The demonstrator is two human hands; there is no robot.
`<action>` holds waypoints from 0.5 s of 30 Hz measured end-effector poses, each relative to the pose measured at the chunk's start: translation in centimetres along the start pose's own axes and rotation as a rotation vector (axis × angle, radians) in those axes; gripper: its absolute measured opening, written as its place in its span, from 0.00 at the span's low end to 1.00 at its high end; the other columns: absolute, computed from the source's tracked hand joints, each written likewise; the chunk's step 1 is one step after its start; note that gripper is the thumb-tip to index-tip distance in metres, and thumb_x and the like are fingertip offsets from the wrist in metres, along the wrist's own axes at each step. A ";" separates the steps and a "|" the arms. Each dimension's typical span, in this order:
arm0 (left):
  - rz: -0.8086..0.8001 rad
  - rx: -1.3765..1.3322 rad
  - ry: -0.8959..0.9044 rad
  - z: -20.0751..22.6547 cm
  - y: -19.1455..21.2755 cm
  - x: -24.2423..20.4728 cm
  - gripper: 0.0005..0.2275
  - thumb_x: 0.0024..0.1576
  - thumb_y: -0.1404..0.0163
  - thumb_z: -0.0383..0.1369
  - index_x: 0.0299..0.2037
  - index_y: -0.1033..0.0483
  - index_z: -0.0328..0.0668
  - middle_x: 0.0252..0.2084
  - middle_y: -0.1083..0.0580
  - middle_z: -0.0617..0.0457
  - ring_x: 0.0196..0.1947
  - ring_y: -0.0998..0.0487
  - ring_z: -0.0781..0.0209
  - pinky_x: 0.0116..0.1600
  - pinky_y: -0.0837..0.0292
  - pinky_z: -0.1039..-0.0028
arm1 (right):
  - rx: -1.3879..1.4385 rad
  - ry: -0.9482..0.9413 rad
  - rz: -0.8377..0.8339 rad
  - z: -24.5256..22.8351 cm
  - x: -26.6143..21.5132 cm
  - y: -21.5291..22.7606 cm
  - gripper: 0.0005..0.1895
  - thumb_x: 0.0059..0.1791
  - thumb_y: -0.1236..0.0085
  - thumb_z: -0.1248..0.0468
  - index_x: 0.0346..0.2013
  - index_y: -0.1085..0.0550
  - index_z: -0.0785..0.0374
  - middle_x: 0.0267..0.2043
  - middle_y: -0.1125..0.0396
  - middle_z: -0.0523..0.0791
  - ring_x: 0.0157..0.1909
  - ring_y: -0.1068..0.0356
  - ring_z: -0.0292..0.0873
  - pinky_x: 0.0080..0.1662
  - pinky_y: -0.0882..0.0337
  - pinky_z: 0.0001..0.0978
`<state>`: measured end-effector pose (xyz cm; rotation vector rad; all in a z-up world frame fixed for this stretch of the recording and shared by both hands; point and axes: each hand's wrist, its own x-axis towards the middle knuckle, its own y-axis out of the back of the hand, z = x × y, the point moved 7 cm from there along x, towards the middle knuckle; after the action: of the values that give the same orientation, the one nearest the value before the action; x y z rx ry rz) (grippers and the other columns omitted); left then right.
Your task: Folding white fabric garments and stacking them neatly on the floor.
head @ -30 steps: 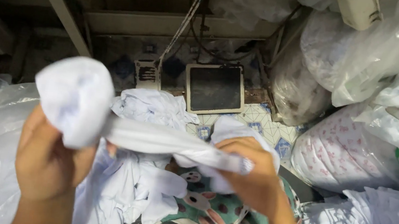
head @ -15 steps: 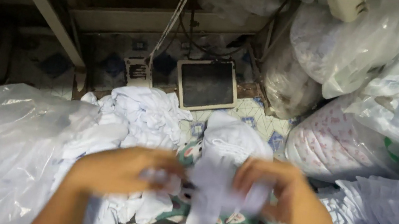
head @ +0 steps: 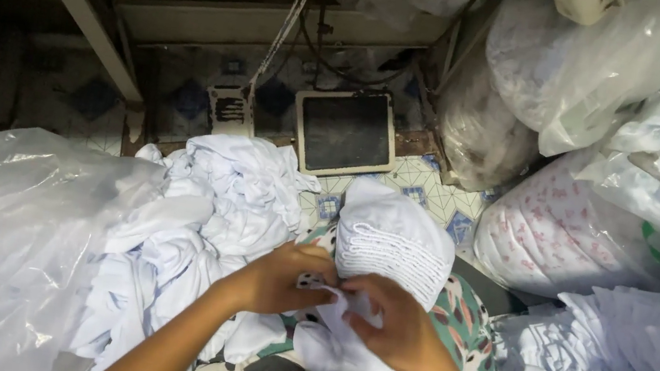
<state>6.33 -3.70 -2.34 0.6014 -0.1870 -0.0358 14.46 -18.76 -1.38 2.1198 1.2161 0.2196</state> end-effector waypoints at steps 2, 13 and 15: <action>0.025 -0.057 -0.090 2.3 1.3 0.6 0.05 0.50 0.40 0.27 0.34 0.23 0.43 0.38 0.23 0.56 0.40 0.23 0.60 0.46 0.26 0.70 | 0.009 0.026 0.019 -1.2 0.0 1.0 0.17 0.39 0.35 0.66 0.43 0.19 0.55 0.42 0.23 0.38 0.37 0.28 0.37 0.40 0.30 0.28; 0.151 -0.032 -0.243 12.2 7.5 4.4 0.05 0.48 0.37 0.31 0.32 0.19 0.46 0.26 0.25 0.60 0.28 0.27 0.66 0.32 0.33 0.76 | 0.292 0.487 0.241 -8.7 -2.9 9.0 0.16 0.39 0.32 0.79 0.37 0.21 0.62 0.38 0.28 0.42 0.40 0.28 0.37 0.50 0.29 0.29; 0.109 -0.008 -0.273 12.3 7.8 4.8 0.05 0.49 0.37 0.34 0.30 0.19 0.45 0.29 0.24 0.59 0.31 0.25 0.65 0.37 0.31 0.75 | 0.252 0.472 0.289 -8.3 -3.5 10.5 0.13 0.37 0.30 0.76 0.32 0.21 0.62 0.38 0.30 0.43 0.40 0.31 0.38 0.50 0.31 0.29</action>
<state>8.55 -4.61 12.80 0.5760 -0.4836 -0.0135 16.12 -21.22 12.14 2.5547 1.2368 0.7675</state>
